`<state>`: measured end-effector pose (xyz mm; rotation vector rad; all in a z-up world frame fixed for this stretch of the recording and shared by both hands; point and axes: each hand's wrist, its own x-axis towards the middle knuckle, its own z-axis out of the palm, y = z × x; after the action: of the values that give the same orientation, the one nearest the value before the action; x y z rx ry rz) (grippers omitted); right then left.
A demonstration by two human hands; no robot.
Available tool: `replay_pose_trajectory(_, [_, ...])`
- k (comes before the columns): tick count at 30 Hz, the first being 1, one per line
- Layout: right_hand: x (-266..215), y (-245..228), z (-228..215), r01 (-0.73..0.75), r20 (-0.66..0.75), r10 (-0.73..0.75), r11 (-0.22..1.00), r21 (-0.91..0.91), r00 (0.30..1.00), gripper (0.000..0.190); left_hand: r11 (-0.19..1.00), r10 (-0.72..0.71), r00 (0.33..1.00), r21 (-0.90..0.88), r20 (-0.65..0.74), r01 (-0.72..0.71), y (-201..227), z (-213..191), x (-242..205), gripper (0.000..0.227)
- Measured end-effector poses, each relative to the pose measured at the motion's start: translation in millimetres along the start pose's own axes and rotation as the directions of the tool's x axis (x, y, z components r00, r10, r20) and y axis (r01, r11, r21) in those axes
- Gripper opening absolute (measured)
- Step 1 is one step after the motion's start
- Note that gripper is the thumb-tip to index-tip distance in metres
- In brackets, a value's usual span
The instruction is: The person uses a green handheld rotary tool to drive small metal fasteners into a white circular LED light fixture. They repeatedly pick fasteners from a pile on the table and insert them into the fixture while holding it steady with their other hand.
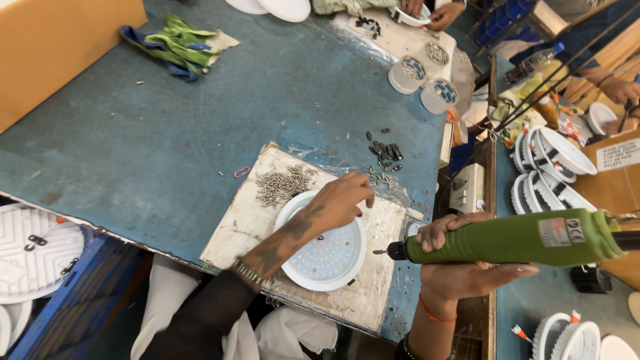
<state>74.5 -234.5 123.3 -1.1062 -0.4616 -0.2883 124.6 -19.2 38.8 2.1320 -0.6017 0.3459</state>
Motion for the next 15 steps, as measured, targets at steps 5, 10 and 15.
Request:
replay_pose_trajectory(5, [-3.5, 5.6, -7.7, 0.002, 0.022, -0.002, 1.000, -0.006, 1.000, 0.094, 0.997, -0.073, 0.996, -0.037, -0.044, 0.072, 20.1, -3.0, -49.8, 0.014])
replay_pose_trajectory(10, [-3.0, 9.8, 3.6, -0.017, 0.022, 0.017, 1.000, -0.004, 1.000, 0.096, 0.993, -0.114, 0.993, 0.011, -0.009, 0.114, 29.8, 3.7, -62.3, 0.012])
replay_pose_trajectory(15, [-6.4, 6.9, 8.9, -0.023, 0.026, 0.024, 1.000, -0.011, 0.999, 0.096, 0.993, -0.109, 0.993, 0.052, 0.042, 0.106, 28.6, 13.8, -64.5, 0.004])
